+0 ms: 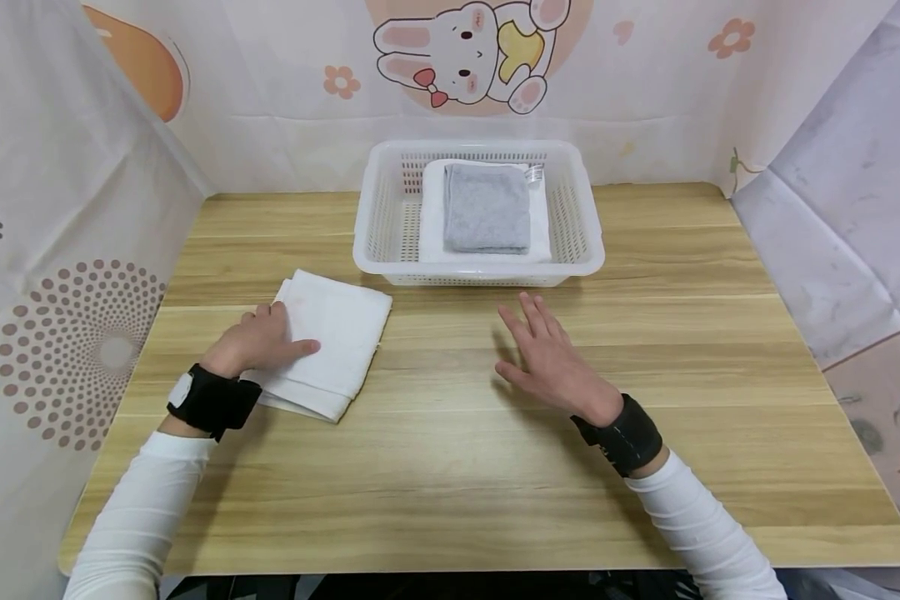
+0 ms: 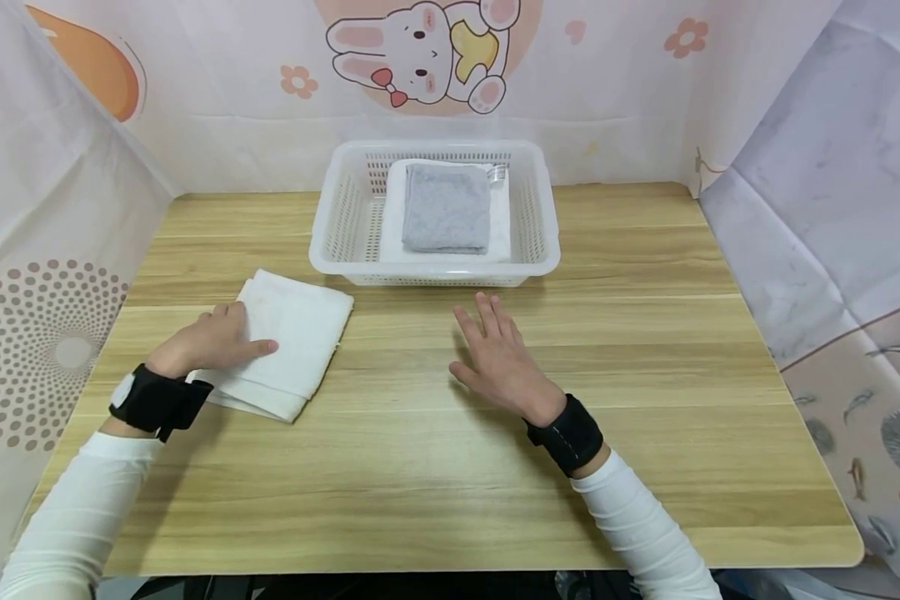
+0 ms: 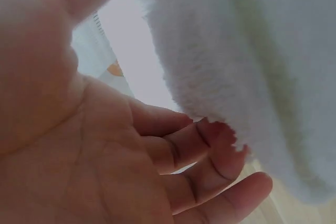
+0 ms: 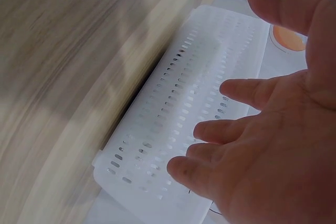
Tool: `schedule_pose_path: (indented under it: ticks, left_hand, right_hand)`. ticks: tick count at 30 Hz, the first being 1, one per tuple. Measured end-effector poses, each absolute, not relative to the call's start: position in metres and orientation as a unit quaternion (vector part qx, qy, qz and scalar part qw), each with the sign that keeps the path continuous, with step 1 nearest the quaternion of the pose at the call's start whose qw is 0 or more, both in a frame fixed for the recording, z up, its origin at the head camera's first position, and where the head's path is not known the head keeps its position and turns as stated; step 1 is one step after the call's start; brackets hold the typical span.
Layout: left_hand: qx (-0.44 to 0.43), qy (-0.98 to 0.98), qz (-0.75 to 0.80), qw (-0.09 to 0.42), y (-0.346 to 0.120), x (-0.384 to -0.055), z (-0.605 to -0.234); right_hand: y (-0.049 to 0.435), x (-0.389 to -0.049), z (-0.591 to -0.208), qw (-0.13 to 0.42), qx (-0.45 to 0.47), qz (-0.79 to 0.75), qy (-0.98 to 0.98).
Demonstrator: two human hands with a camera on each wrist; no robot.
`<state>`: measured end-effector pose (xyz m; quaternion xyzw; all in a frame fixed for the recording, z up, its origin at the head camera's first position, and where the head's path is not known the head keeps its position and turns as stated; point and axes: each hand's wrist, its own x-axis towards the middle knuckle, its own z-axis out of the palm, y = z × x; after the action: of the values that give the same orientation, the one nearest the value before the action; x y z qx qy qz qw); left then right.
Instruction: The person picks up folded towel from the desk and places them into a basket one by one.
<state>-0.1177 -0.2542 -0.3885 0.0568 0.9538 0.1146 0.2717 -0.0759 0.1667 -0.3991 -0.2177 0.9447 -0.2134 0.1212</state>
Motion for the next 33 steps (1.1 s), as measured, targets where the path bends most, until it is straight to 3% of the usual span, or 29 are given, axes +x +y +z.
schedule_pose_path:
  ticks: [10,33]
  left_hand:
    - [0.045,0.963,0.096,0.247,-0.253,-0.119,-0.395]
    - [0.058,0.959,0.106,0.256,-0.236,-0.111,-0.394]
  right_hand:
    - [0.168,-0.076,-0.400,0.117,-0.220,-0.214,0.944]
    - [0.169,-0.073,-0.402,0.123,-0.215,-0.215,0.945]
